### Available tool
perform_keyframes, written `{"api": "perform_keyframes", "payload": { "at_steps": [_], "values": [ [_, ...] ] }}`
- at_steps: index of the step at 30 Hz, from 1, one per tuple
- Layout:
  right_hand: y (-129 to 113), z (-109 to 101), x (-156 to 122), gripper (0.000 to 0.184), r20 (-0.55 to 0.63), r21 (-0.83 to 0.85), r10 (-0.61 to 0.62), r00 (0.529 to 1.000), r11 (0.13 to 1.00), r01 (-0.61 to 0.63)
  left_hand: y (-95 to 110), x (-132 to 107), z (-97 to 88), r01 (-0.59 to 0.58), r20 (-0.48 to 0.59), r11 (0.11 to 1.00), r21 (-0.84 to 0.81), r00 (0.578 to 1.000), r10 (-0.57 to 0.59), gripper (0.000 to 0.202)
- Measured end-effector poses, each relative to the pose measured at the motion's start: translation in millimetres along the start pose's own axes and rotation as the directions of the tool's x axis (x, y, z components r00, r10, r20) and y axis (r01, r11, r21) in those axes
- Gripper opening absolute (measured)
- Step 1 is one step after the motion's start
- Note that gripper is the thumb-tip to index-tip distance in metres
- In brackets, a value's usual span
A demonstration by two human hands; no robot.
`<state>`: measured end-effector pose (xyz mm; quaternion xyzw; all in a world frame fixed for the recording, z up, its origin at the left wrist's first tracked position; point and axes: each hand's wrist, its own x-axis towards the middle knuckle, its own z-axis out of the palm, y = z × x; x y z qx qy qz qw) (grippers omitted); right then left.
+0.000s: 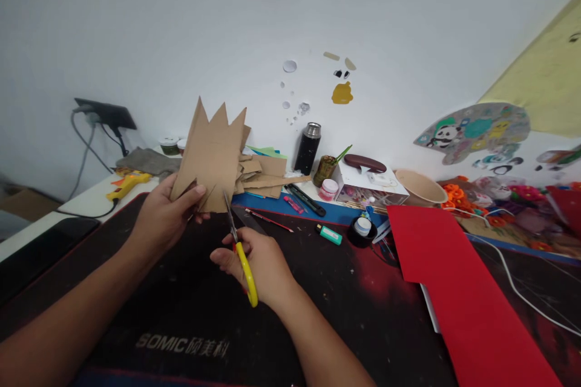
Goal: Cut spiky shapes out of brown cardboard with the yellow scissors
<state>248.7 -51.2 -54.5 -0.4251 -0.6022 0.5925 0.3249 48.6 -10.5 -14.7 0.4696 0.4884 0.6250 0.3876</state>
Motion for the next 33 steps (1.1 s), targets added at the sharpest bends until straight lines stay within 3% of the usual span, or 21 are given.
{"api": "perform_keyframes", "payload": {
  "at_steps": [7, 13, 16, 23, 29, 33],
  "values": [
    [1.7, -5.2, -0.5, 0.059, 0.039, -0.002, -0.027, 0.999, 1.0, 0.028, 2.6, -1.7, 0.4, -0.028, -0.032, 0.998, 0.048, 0.999, 0.03, 0.03],
    [-1.7, -7.6, -2.5, 0.049, 0.048, -0.131, -0.079, 0.996, 0.988, 0.085, 7.3, -4.5, 2.0, -0.021, -0.048, 0.998, 0.06, 0.999, 0.024, 0.03],
    [-1.4, -4.6, -1.0, 0.045, 0.008, -0.048, -0.023, 1.0, 0.999, 0.023, 8.3, -5.4, 2.7, -0.019, -0.045, 0.997, 0.073, 0.999, 0.022, 0.03],
    [-10.4, -1.9, -2.4, 0.046, 0.042, 0.027, -0.04, 0.998, 0.999, 0.039, 0.6, -2.4, 5.1, 0.06, -0.042, 0.993, -0.102, 0.997, -0.065, 0.033],
    [-11.7, -1.9, -2.1, 0.045, 0.033, 0.027, -0.042, 0.999, 0.999, 0.041, 7.2, -8.1, 4.4, 0.008, -0.057, 0.998, 0.061, 0.998, -0.004, 0.033],
    [-9.7, -1.3, -1.6, 0.048, 0.025, 0.047, -0.016, 1.0, 0.999, 0.014, 8.5, -9.4, 5.1, 0.004, -0.039, 0.997, 0.074, 0.999, -0.001, 0.036]
  ]
}}
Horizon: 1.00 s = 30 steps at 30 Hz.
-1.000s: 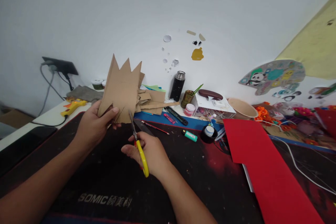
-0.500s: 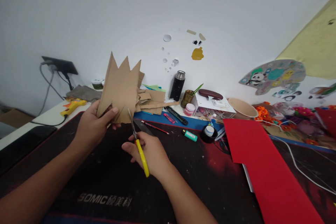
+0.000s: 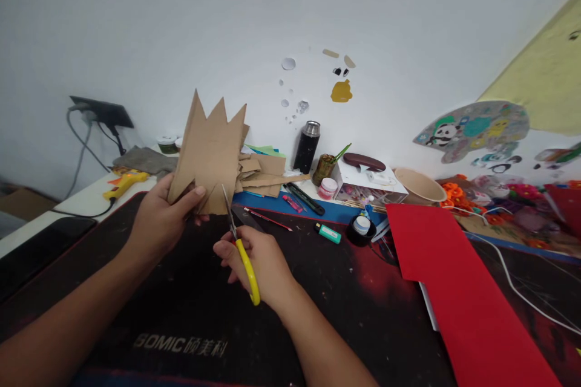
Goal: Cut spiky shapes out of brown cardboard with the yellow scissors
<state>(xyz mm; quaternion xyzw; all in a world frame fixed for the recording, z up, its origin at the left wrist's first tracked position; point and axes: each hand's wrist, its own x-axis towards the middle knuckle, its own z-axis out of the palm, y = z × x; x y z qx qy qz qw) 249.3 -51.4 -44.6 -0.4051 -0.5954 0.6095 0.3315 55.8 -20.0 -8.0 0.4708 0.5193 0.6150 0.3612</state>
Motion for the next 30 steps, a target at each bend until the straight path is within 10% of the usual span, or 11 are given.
{"api": "perform_keyframes", "payload": {
  "at_steps": [30],
  "values": [
    [9.4, -0.4, 2.4, 0.034, -0.131, -0.226, 0.068, 0.989, 0.969, -0.096, -11.9, -4.1, 8.5, 0.048, 0.064, 0.999, 0.013, 0.997, -0.048, 0.033]
  ]
}}
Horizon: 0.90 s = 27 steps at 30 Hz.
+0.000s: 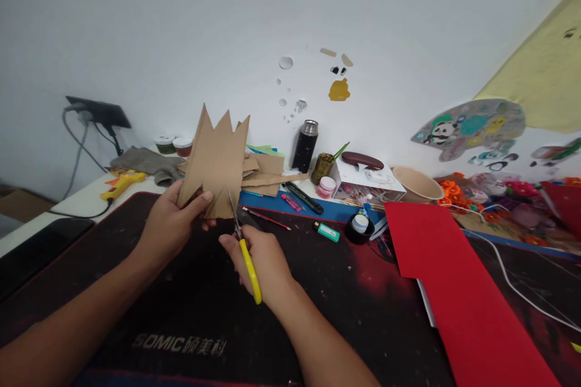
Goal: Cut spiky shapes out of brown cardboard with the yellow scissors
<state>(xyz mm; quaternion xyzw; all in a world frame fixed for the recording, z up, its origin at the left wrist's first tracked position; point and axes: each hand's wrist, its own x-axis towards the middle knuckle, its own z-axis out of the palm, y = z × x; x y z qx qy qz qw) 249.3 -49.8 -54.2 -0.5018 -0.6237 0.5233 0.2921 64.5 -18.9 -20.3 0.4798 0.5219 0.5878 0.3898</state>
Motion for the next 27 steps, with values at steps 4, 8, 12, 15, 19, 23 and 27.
{"api": "perform_keyframes", "payload": {
  "at_steps": [4, 8, 12, 15, 19, 23, 27],
  "values": [
    [1.1, 0.7, -0.1, 0.035, -0.027, -0.045, -0.019, 0.999, 0.999, 0.018, 0.6, -1.0, 1.4, 0.006, 0.003, 1.0, -0.005, 1.0, -0.006, 0.032],
    [0.2, 0.9, -1.6, 0.032, -0.053, -0.103, -0.036, 0.998, 0.994, 0.031, 1.9, -1.6, 2.2, 0.008, 0.006, 1.0, 0.002, 1.0, -0.008, 0.033],
    [-0.7, 1.0, -2.4, 0.03, -0.069, -0.126, -0.065, 0.996, 0.99, 0.056, 1.3, -1.5, 1.9, 0.007, 0.019, 1.0, 0.0, 1.0, -0.007, 0.034],
    [-0.5, 1.4, -2.0, 0.027, -0.081, -0.145, -0.083, 0.993, 0.987, 0.071, 0.2, -1.3, 1.8, 0.012, 0.021, 1.0, -0.004, 1.0, -0.012, 0.035],
    [-1.0, 2.4, -1.5, 0.028, -0.088, -0.181, -0.104, 0.991, 0.98, 0.087, 0.2, -1.7, 2.8, 0.027, 0.009, 1.0, 0.002, 1.0, -0.027, 0.035],
    [-2.5, 3.1, -2.3, 0.029, -0.092, -0.205, -0.119, 0.989, 0.974, 0.098, 0.9, -2.4, 3.6, 0.03, 0.011, 1.0, -0.009, 0.999, -0.03, 0.035],
    [-5.1, 3.0, -3.7, 0.028, -0.083, -0.223, -0.115, 0.99, 0.97, 0.095, -0.1, -2.3, 3.0, 0.037, 0.016, 0.999, -0.021, 0.999, -0.036, 0.037]
  ]
}}
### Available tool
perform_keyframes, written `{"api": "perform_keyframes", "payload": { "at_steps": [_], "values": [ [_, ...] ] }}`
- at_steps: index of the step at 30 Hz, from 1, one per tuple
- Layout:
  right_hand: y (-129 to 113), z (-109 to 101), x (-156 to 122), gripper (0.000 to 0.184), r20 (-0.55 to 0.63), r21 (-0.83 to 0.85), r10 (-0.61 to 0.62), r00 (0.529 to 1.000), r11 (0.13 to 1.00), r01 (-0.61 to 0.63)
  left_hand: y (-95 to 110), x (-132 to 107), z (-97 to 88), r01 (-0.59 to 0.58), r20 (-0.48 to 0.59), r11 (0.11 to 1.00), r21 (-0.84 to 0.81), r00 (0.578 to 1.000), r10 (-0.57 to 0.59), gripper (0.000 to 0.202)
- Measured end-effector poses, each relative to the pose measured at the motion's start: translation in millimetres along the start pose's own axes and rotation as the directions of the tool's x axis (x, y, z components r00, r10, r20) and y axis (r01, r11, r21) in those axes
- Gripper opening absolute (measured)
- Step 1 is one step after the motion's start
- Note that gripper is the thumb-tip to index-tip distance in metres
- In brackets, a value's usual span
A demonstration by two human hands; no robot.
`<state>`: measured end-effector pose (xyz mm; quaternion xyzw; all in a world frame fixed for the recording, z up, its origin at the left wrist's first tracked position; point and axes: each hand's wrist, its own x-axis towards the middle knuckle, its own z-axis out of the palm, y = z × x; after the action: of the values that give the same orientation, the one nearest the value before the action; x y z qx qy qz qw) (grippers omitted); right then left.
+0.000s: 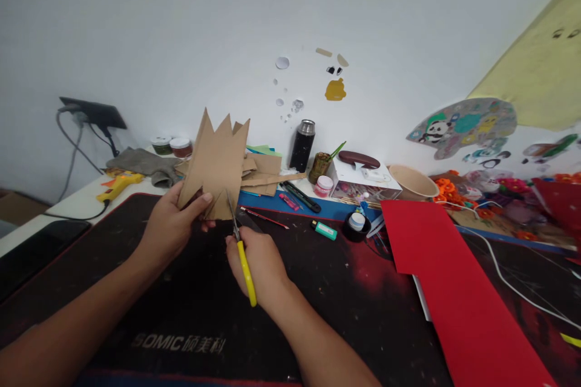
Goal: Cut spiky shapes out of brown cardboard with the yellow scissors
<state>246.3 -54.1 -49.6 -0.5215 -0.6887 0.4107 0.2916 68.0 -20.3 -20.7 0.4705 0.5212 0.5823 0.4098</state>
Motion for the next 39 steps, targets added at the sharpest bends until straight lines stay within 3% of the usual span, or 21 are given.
{"api": "perform_keyframes", "payload": {
  "at_steps": [17, 20, 24, 34, 39],
  "values": [
    [-0.1, 3.9, 0.7, 0.027, -0.061, -0.105, -0.073, 0.995, 0.992, 0.067, -0.1, 0.7, 0.2, -0.007, -0.006, 1.0, -0.012, 1.0, 0.007, 0.033],
    [1.7, 5.4, 0.5, 0.027, -0.05, -0.03, -0.028, 0.998, 0.999, 0.026, -0.8, 1.1, 0.0, -0.007, -0.001, 1.0, 0.002, 1.0, 0.007, 0.033],
    [2.2, 4.4, 0.2, 0.025, 0.071, 0.132, 0.073, 0.995, 0.988, -0.082, 1.5, 0.3, 0.0, 0.004, -0.01, 1.0, 0.002, 1.0, -0.004, 0.037],
    [-6.5, -9.9, -1.8, 0.019, 0.114, 0.185, -0.055, 0.992, 0.982, 0.033, 8.1, -1.8, -1.2, -0.025, -0.048, 1.0, 0.019, 0.999, 0.025, 0.036],
    [-6.3, -7.1, -0.8, 0.022, 0.12, 0.23, -0.018, 0.993, 0.973, -0.01, 7.3, -3.1, -2.8, -0.039, -0.044, 0.999, 0.015, 0.998, 0.04, 0.035]
  ]
}}
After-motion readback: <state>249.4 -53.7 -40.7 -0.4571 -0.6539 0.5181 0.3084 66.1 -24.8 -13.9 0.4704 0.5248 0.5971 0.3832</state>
